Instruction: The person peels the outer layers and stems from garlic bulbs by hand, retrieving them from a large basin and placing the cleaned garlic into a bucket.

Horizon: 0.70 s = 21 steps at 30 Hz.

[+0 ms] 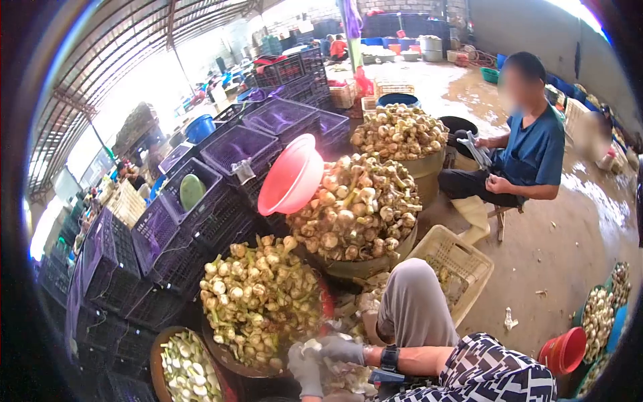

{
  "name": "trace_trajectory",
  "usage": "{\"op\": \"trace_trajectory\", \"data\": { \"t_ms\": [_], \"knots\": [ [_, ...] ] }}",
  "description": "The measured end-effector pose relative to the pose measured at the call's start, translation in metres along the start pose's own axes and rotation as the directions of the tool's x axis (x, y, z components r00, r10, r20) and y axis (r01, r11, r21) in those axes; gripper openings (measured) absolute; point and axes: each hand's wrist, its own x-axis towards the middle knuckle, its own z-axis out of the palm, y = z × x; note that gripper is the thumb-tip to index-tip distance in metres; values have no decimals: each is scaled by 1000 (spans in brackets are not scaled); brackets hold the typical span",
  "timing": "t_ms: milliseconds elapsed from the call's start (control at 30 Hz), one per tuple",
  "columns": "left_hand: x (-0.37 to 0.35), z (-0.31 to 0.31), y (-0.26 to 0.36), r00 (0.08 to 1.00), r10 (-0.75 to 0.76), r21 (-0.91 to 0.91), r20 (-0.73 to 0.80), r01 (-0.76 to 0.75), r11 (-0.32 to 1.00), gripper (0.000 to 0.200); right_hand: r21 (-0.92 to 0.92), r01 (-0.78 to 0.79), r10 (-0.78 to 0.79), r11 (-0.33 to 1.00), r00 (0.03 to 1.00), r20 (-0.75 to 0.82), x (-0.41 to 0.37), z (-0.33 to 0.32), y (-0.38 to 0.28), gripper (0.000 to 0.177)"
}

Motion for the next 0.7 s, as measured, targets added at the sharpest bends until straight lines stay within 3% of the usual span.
{"op": "trace_trajectory", "data": {
  "t_ms": [133,167,267,300,333,367,400,433,467,500,533,567,633,700],
  "knots": [
    [-4,-15,69,996,-63,61,58,60,996,20,-63,125,-126,990,992,-19,6,0,8,32],
    [-1,-15,62,976,-215,-69,34,217,974,18,-27,142,-142,989,990,-5,13,0,15,34],
    [8,-21,5,938,-344,-345,30,333,878,38,126,89,-103,988,989,106,9,-11,4,44],
    [13,-44,2,841,-329,-767,430,532,358,16,177,78,-105,981,984,146,3,-13,-6,46],
    [9,-54,49,829,-264,-822,493,543,172,17,226,63,-107,972,976,188,-1,-14,-8,48],
    [13,-50,28,958,-186,-705,218,287,649,20,424,-55,-67,904,961,268,2,-16,-3,49],
    [20,-48,8,999,34,-355,2,-31,935,24,445,-48,-97,894,950,298,-1,-18,-4,49],
    [35,-52,32,910,272,-881,315,173,440,28,463,-40,-128,885,937,326,-6,-22,-10,49],
    [50,-61,58,714,623,-811,319,546,-210,33,482,-31,-160,876,922,351,-11,-25,-16,49],
    [55,-79,46,924,103,-923,368,376,-78,36,583,-68,-182,809,915,359,-22,-25,-22,46],
    [53,-93,47,881,-430,-948,197,283,147,40,628,-42,-195,777,932,305,-23,-25,-23,45],
    [45,-92,83,918,-363,-856,162,314,411,37,669,-14,-207,743,946,250,-24,-27,-24,44],
    [46,-77,57,978,-207,-552,5,175,815,40,775,23,-316,632,920,231,-27,-25,-34,37],
    [48,-58,16,998,13,-99,-64,-19,995,44,330,313,-364,891,925,106,-4,-29,-11,32]
  ]
}}
